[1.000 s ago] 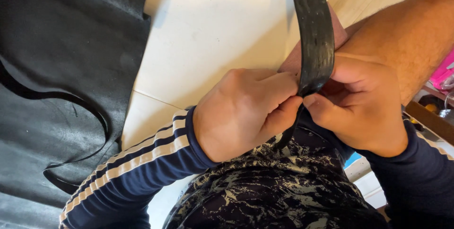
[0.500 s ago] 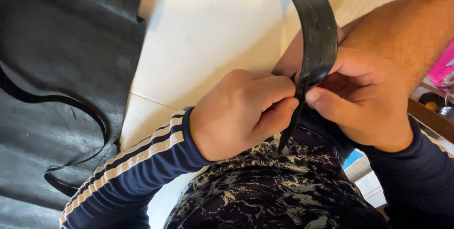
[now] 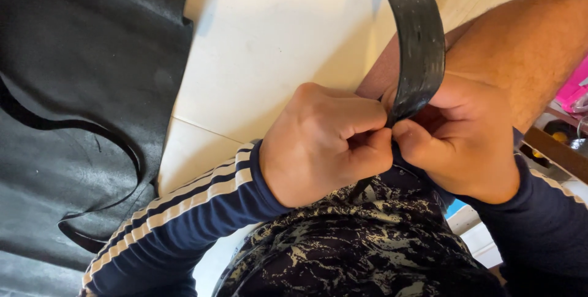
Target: Finishing the edges of a leather strap using sandpaper
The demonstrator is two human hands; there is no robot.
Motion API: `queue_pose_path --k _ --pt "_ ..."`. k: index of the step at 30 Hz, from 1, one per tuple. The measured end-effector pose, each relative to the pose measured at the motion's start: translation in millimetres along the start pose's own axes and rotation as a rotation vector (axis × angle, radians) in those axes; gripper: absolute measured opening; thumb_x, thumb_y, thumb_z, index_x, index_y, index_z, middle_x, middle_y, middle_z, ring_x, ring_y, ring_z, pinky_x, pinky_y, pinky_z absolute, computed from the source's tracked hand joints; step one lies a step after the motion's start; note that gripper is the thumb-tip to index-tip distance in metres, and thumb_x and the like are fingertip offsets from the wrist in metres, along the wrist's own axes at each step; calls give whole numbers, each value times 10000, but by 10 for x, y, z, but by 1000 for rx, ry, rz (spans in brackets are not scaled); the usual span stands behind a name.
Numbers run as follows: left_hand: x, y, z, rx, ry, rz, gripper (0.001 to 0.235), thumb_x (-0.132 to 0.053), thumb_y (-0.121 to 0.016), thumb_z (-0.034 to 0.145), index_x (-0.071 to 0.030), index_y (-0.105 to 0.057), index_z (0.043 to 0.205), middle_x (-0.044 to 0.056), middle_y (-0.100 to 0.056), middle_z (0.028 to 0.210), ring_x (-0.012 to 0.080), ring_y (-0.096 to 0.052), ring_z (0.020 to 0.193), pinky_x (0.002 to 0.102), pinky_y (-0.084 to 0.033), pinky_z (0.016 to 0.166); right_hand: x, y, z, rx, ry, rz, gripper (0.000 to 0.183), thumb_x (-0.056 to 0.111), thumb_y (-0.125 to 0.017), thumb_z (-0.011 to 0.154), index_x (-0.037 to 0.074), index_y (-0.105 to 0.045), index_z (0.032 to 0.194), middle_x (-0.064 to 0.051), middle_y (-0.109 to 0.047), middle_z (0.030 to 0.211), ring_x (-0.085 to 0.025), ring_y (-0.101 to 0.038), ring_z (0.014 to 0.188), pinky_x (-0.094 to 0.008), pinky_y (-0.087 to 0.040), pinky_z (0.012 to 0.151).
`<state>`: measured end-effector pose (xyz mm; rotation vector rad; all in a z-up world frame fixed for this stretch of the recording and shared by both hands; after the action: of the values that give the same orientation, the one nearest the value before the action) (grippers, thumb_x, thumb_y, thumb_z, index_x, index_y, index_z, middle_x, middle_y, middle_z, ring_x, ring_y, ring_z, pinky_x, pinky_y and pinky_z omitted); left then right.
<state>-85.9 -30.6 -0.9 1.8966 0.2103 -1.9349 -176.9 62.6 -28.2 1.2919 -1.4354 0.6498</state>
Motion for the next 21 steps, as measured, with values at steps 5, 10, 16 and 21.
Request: queue_pose_path --k 5,10,16,21 --pt "36 34 -11 17 39 -10 301 34 -566 872 -65 -343 698 55 -335 610 187 -287 531 373 -217 500 -27 19 16 6 27 59 57 0 -589 902 -13 -640 880 -30 -616 781 -115 -534 731 -251 -450 680" --pt "-9 61 37 118 65 -81 242 -46 -510 957 -63 -386 751 63 -397 633 212 -349 516 366 -260 512 19 44 14 30 45 62 178 111 -625 947 -55 -678 984 -100 -688 878 -162 -624 802 -272 -522 751" --pt "11 51 33 59 33 16 280 37 -565 884 -68 -367 714 69 -395 620 217 -324 530 375 -254 510 -19 11 -19 41 -21 164 149 81 -601 959 -52 -645 906 -89 -633 682 -132 -596 599 -224 -487 573" --pt "-11 77 19 -30 -11 -6 320 88 -561 821 -64 -334 655 43 -293 591 177 -241 544 360 -186 507 86 -9 10 21 8 49 55 3 -643 937 -39 -678 934 -74 -665 763 -129 -597 695 -233 -491 648"
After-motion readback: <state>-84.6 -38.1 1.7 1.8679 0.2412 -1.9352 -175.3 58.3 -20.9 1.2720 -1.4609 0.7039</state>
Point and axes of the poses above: each hand's wrist, its own z-axis towards the middle knuckle, its own y-axis out of the back of the hand, x = y × z, the point moved 8 cm from there along z, towards the middle knuckle
